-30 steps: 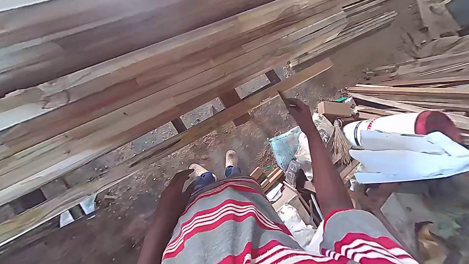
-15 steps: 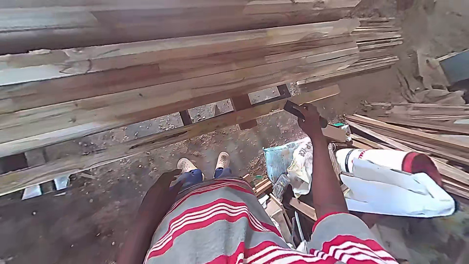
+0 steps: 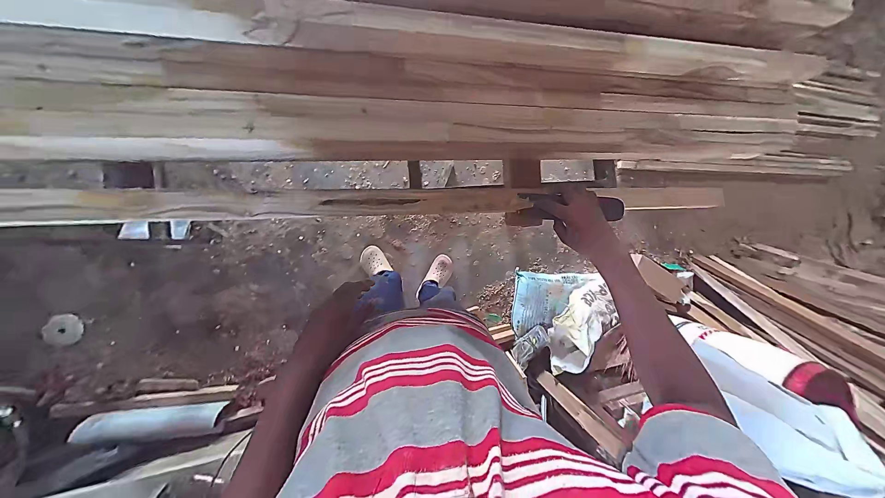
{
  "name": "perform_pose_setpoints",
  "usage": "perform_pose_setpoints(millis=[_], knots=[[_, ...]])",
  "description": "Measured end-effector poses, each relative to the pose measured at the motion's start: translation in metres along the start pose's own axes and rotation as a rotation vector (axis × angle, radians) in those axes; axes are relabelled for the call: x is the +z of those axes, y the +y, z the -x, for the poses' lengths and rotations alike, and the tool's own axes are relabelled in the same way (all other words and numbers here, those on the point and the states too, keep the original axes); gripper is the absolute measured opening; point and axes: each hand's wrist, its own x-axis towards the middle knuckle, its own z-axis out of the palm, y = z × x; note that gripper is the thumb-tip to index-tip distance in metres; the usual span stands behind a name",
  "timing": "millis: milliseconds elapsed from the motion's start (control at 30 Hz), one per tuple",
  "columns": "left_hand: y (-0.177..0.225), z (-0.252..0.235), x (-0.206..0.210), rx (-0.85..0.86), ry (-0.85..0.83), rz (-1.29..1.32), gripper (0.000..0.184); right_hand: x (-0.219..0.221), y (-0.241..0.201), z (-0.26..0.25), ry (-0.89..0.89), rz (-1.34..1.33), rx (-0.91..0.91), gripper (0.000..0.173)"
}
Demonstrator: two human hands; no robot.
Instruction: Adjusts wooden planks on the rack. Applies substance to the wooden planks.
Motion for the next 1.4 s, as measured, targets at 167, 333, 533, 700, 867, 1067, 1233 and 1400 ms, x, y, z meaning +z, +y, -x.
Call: perform_pose_setpoints(millis=[167, 333, 533, 700, 867, 1067, 1233, 1400], knots=[[-0.030, 0.038, -0.005, -0.118, 0.055, 0.081, 0.044, 0.011, -0.059, -0.036, 0.055, -0.087, -0.159, 0.050], [-0.070, 0.077, -0.018, -0.250, 0.138, 0.176, 0.043, 0.020, -0.162, -0.077, 0.179, -0.250, -0.329, 0.047], [-0.146, 0.138, -0.042, -0.388, 0.316, 0.260, 0.045, 0.028, -0.340, -0.140, 0.196, -0.430, -0.564, 0.024], [-0.207, 0.186, -0.086, -0.503, 0.426, 0.427, 0.048, 0.042, -0.481, -0.194, 0.155, -0.469, -0.786, 0.016], [-0.284, 0.214, -0.153, -0.542, 0.457, 0.524, 0.048, 0.057, -0.616, -0.243, 0.065, -0.469, -0.977, 0.016], [-0.466, 0.270, -0.267, -0.515, 0.524, 0.529, 0.045, 0.115, -0.807, -0.304, -0.180, -0.595, -1.153, 0.020], [-0.658, 0.342, -0.312, -0.707, 1.067, 0.853, 0.041, 0.146, -0.996, -0.381, -0.298, -0.685, -1.179, 0.016], [-0.757, 0.386, -0.236, -1.176, 1.147, 1.170, 0.053, 0.113, -1.176, -0.494, -0.230, -0.937, -1.106, 0.023]])
